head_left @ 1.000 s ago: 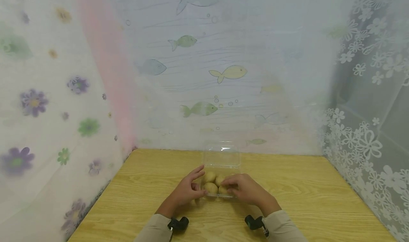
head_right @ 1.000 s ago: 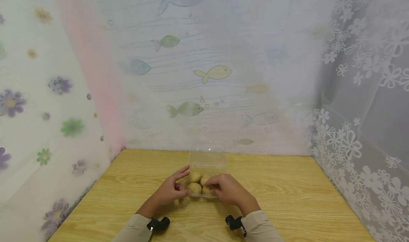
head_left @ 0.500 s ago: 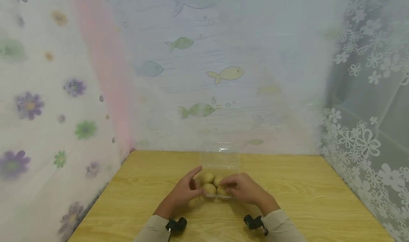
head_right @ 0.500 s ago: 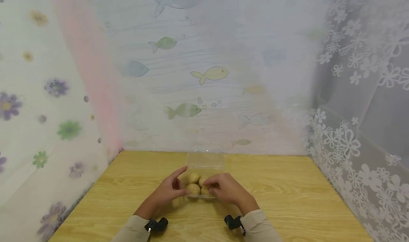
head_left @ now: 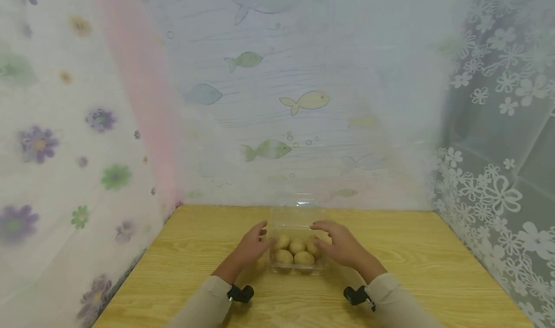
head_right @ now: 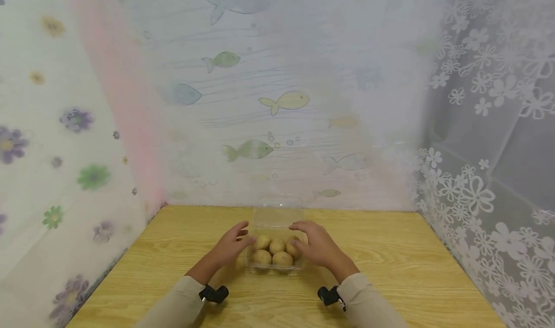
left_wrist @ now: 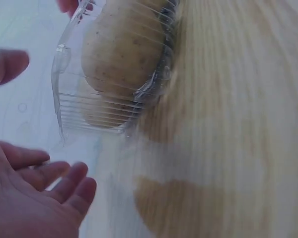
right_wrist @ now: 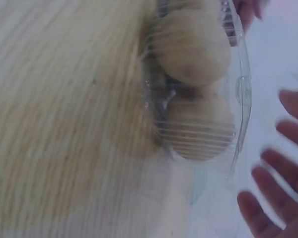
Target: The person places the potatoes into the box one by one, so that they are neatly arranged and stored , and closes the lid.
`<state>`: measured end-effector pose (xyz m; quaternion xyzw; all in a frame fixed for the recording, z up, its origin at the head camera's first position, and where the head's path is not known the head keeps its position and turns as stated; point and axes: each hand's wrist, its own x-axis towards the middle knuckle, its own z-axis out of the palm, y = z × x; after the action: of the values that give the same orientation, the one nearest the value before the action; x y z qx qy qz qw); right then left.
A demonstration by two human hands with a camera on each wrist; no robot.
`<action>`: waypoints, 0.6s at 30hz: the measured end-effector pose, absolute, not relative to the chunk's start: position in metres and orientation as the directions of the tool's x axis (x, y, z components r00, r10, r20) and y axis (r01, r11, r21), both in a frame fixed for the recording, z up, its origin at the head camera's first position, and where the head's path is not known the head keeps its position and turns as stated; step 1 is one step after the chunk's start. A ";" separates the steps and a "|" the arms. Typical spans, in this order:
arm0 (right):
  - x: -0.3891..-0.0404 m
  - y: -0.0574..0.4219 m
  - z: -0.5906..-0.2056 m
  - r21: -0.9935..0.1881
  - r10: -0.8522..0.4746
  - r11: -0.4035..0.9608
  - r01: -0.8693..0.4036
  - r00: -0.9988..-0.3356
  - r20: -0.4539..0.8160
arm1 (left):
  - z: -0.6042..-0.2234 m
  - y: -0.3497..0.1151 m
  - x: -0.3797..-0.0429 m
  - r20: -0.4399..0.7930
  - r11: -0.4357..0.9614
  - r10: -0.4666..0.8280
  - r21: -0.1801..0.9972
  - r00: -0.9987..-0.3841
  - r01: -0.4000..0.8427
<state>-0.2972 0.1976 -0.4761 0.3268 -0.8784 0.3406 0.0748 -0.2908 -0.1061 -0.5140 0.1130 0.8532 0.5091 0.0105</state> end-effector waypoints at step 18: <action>-0.335 0.191 -0.477 -0.961 -0.183 0.278 0.001 -0.982 -0.054 | -0.487 -0.111 -0.340 -0.096 0.045 0.214 0.995 -0.972 -0.089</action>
<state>-0.3352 0.1908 -0.4774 0.0570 -0.7956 0.5982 -0.0771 -0.3397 -0.1112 -0.4868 0.0440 0.7144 0.6897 0.1098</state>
